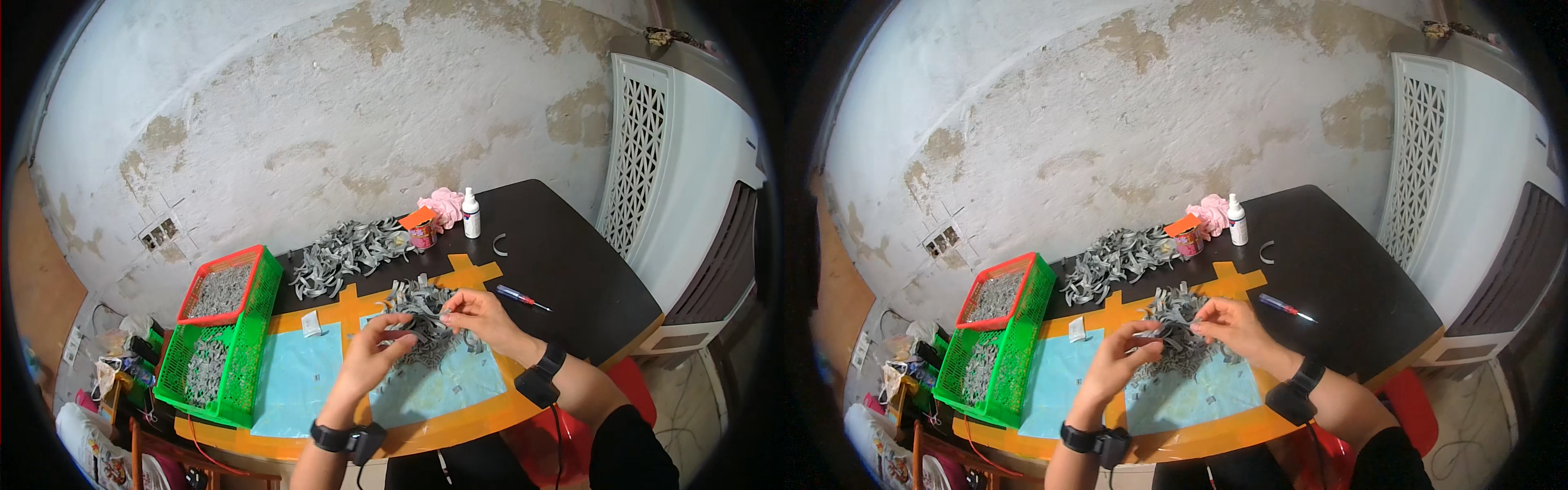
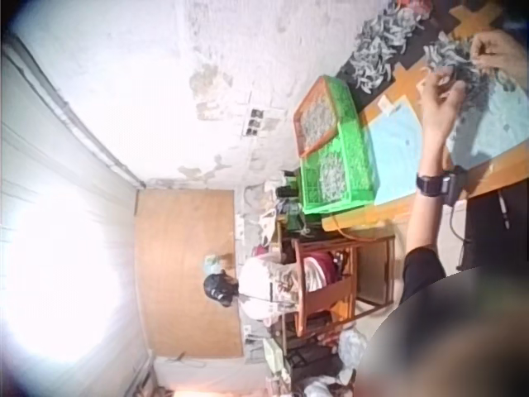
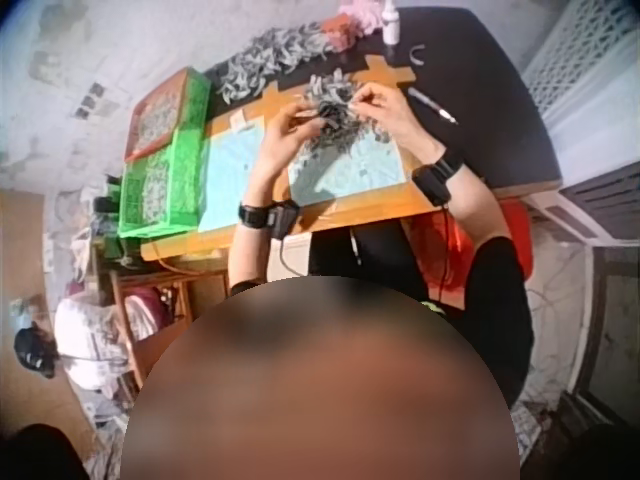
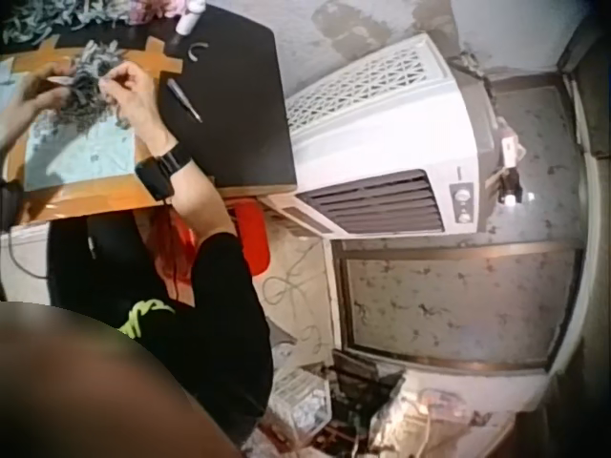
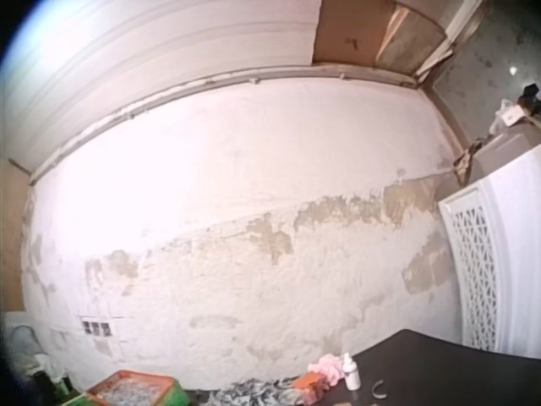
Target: The person is inspecting and sorting small grey fabric or leather strips, likely shoe components.
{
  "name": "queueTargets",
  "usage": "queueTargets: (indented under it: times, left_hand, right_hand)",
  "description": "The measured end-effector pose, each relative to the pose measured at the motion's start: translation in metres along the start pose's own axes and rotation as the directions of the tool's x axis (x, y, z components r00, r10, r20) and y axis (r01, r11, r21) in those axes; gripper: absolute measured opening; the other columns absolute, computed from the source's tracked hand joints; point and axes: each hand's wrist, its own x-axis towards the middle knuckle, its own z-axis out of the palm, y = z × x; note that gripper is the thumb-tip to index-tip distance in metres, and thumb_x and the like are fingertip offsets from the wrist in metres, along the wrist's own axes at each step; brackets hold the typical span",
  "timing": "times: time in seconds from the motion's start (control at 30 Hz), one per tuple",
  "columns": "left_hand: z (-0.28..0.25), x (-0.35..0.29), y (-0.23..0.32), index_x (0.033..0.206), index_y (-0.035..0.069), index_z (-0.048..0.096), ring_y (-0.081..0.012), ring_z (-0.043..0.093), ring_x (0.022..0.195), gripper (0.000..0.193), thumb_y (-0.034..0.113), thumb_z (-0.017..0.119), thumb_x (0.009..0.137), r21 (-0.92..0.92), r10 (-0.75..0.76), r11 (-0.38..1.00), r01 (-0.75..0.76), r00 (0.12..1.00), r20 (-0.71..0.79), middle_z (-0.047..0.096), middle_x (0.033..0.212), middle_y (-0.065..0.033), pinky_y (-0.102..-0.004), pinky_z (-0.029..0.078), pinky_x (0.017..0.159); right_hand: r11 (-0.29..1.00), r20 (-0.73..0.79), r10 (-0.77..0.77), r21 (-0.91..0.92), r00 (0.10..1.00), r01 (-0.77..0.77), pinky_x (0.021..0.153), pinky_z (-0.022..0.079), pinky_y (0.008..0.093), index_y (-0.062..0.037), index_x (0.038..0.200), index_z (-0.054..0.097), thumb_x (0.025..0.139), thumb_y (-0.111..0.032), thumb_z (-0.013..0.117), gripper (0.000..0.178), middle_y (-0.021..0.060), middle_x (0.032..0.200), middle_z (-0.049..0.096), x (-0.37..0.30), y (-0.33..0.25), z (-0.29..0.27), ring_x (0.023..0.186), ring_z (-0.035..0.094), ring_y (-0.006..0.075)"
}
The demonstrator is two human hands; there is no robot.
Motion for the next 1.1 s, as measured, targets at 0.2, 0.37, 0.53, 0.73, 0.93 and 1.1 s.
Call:
queueTargets:
  times: [0.2, 0.37, 0.53, 0.73, 0.93, 1.1]
  left_hand:
    - [0.022, 0.022, -0.022, 0.107, -0.001, 0.063, -0.0095, 0.061, 0.079, 0.023, 0.01, 0.066, 0.087, 0.017, 0.118, 0.993, -0.118, 0.993, -0.014, 0.066, 0.09, -0.005, -0.0236, 0.051, 0.069]
    - [0.023, 0.021, -0.03, 0.082, 0.0, 0.068, -0.0047, 0.057, 0.063, 0.012, 0.012, 0.071, 0.083, -0.069, -0.078, 0.995, 0.077, 0.997, -0.018, 0.065, 0.071, 0.0001, -0.0196, 0.048, 0.058]
    - [0.024, 0.021, -0.037, 0.077, 0.001, 0.067, -0.0046, 0.056, 0.06, 0.017, 0.016, 0.075, 0.08, 0.099, 0.011, 0.995, -0.01, 1.0, -0.014, 0.064, 0.067, -0.0006, -0.021, 0.045, 0.056]
    - [0.03, 0.012, -0.035, 0.082, 0.004, 0.068, -0.0172, 0.061, 0.063, 0.015, 0.016, 0.075, 0.076, 0.384, 0.133, 0.905, -0.183, 0.979, 0.153, 0.065, 0.072, -0.0061, -0.0292, 0.048, 0.06]
    - [0.031, 0.01, -0.038, 0.086, 0.006, 0.068, -0.0274, 0.063, 0.073, 0.017, 0.011, 0.074, 0.071, 0.613, 0.198, 0.726, -0.312, 0.948, 0.248, 0.063, 0.08, -0.0091, -0.0328, 0.049, 0.066]
    - [0.03, 0.012, -0.036, 0.083, 0.005, 0.066, -0.0264, 0.063, 0.072, 0.015, 0.009, 0.074, 0.071, 0.58, 0.184, 0.754, -0.307, 0.948, 0.261, 0.062, 0.079, -0.0098, -0.0319, 0.049, 0.066]
  right_hand:
    - [0.987, 0.132, 0.044, 0.149, 0.99, -0.064, 0.068, 0.047, 0.0239, -0.0026, 0.09, 0.056, 0.086, -0.006, 0.061, 0.007, 0.0049, 0.088, 0.06, -0.009, -0.02, 0.011, 0.074, 0.056, 0.0095]
    - [0.979, 0.092, 0.064, 0.186, 0.994, -0.081, 0.068, 0.047, 0.0255, -0.003, 0.091, 0.056, 0.09, -0.009, 0.058, 0.006, 0.0068, 0.091, 0.06, -0.009, -0.016, 0.012, 0.075, 0.057, 0.0107]
    - [0.944, 0.046, 0.046, 0.323, 0.998, -0.059, 0.063, 0.045, 0.025, -0.0051, 0.094, 0.055, 0.093, -0.011, 0.052, 0.007, 0.0099, 0.089, 0.06, -0.012, -0.02, 0.023, 0.069, 0.055, 0.0113]
    - [0.912, -0.026, 0.07, 0.406, 0.997, -0.054, 0.056, 0.042, 0.0225, -0.0055, 0.095, 0.058, 0.091, -0.015, 0.056, 0.01, 0.0018, 0.076, 0.056, -0.016, -0.029, 0.017, 0.063, 0.052, 0.0077]
    - [0.939, -0.018, 0.061, 0.341, 0.998, -0.051, 0.055, 0.04, 0.0202, -0.0046, 0.093, 0.059, 0.092, -0.015, 0.056, 0.011, -0.0007, 0.072, 0.053, -0.017, -0.034, 0.013, 0.062, 0.049, 0.0056]
    - [0.96, 0.062, 0.099, 0.255, 0.993, -0.112, 0.055, 0.04, 0.0198, -0.0029, 0.092, 0.059, 0.093, -0.016, 0.057, 0.013, -0.0015, 0.072, 0.054, -0.015, -0.035, 0.012, 0.064, 0.05, 0.0048]
